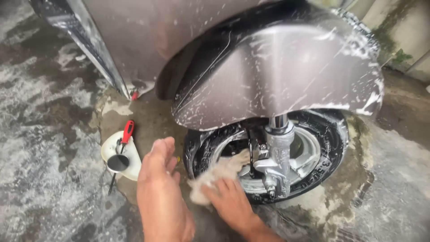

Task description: The person washes a silver scooter using a soapy cloth. They scrub the handlebars, front headlight, body panels, and the front wheel area, including the tire and brake components.

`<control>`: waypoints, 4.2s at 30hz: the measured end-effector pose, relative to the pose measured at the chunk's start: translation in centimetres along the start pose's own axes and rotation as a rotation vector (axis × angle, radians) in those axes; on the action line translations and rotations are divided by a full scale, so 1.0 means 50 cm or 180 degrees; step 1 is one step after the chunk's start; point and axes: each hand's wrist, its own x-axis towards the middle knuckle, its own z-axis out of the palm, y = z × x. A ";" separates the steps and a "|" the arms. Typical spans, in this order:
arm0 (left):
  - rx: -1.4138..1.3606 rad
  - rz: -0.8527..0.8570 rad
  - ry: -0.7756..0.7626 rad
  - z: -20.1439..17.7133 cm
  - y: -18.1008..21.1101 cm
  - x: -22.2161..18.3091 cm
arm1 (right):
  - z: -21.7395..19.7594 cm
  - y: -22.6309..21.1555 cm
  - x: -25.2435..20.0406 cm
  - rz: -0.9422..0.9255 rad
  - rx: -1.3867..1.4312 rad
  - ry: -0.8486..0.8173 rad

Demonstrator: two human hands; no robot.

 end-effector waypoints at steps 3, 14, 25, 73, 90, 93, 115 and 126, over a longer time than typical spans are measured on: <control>0.0005 0.0030 -0.0041 0.000 0.008 -0.006 | 0.032 0.015 -0.050 0.0000 0.0118 -0.0200; 0.0084 0.0022 -0.0261 0.027 0.013 -0.053 | -0.030 0.079 -0.057 0.0134 0.0318 -0.0588; 0.0359 -0.0053 -0.0397 0.025 -0.006 -0.054 | -0.058 0.142 -0.134 0.0659 0.0392 0.0233; -0.0442 0.0808 -0.1917 0.122 -0.015 -0.229 | -0.745 0.215 0.110 0.2763 0.3578 0.0119; 0.2207 0.3961 -0.1463 0.240 0.075 -0.291 | -0.732 0.329 0.229 0.2176 0.1328 0.1788; 0.2907 0.2998 -0.1451 0.257 0.091 -0.305 | -0.740 0.352 0.234 0.2589 0.1854 0.1669; 0.3422 0.5783 -0.1197 0.342 0.072 -0.369 | -0.831 0.403 0.188 0.3260 0.4478 0.0992; 0.4242 0.7632 -0.0943 0.308 0.106 -0.344 | -0.823 0.419 0.205 0.3998 0.4019 0.0805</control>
